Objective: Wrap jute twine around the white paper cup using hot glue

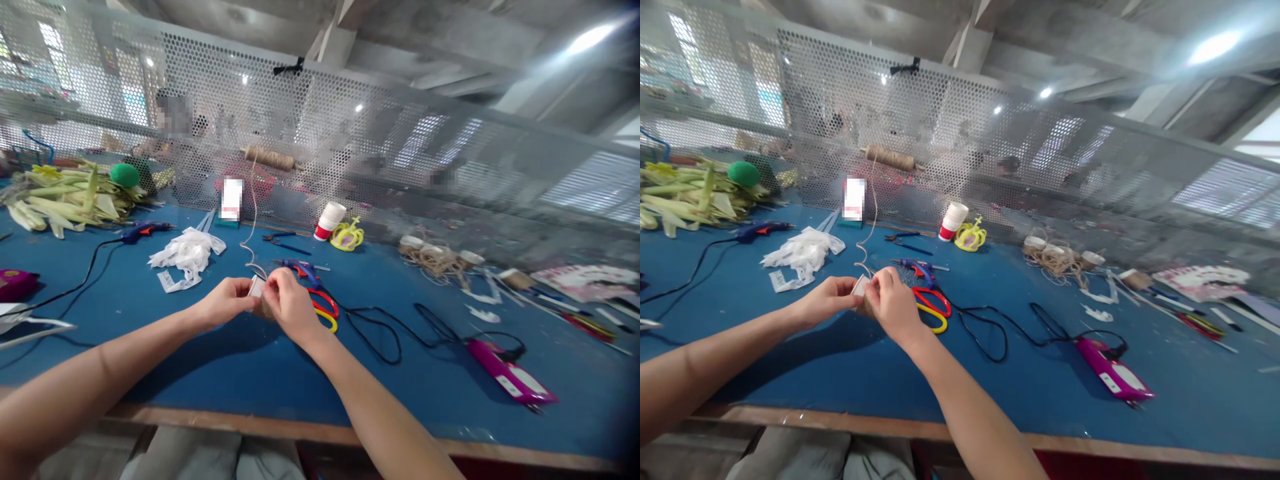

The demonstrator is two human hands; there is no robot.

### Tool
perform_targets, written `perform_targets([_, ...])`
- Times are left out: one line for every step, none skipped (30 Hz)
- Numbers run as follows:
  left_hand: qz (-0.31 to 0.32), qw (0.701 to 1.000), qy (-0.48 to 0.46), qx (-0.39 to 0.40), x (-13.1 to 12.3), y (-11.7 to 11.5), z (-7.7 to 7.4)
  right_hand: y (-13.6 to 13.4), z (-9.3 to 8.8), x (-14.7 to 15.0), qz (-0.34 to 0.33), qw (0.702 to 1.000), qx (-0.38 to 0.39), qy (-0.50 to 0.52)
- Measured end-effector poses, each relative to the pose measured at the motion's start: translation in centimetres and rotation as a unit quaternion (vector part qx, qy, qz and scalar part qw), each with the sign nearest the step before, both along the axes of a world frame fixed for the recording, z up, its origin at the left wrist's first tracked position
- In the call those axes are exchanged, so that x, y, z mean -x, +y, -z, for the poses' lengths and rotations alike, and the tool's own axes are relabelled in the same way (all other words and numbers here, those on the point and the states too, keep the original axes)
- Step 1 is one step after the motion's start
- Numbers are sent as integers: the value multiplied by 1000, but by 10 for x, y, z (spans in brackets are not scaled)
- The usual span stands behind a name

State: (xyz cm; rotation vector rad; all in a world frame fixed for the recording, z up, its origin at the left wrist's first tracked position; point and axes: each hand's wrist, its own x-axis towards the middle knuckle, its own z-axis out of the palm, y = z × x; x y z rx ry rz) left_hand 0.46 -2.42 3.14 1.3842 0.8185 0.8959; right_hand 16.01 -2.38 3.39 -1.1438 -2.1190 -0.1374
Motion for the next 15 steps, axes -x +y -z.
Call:
perform_targets([-5,1000,7,-11,0,1,1,6,-5,-6,4,999,5,34])
perform_targets([-10,999,20,-29,1,1,2,13,-11,-14,19,997,8,71])
perform_targets([-13,998,38,-51,1,2,4,22,-17,-24,59,991,5,118])
perform_targets([-16,995,58,-75,2,3,5,32,-23,-34,104,981,5,167])
perform_targets([-18,992,77,-97,3,4,7,42,-29,-45,148,968,25,200])
perform_targets([-20,989,94,-116,4,5,8,52,-33,-55,199,957,53,205])
perform_targets([-22,985,109,-131,5,5,9,61,-36,-64,236,954,94,159])
perform_targets([-24,982,121,-143,5,6,10,68,-36,-71,267,949,139,99])
perform_targets([-25,980,129,-152,5,6,11,75,-34,-77,281,942,170,66])
perform_targets([-24,978,135,-159,5,6,12,80,-30,-80,290,935,200,34])
perform_targets([-23,976,140,-164,5,6,12,85,-24,-83,296,928,226,17])
perform_targets([-22,975,143,-169,4,6,13,89,-17,-83,299,921,248,11])
perform_targets([-20,974,144,-173,4,6,13,92,-11,-83,303,914,270,6])
perform_targets([-19,973,145,-178,4,6,14,96,-4,-82,306,908,288,4])
perform_targets([-17,972,148,-183,3,6,14,98,1,-81,306,903,300,7])
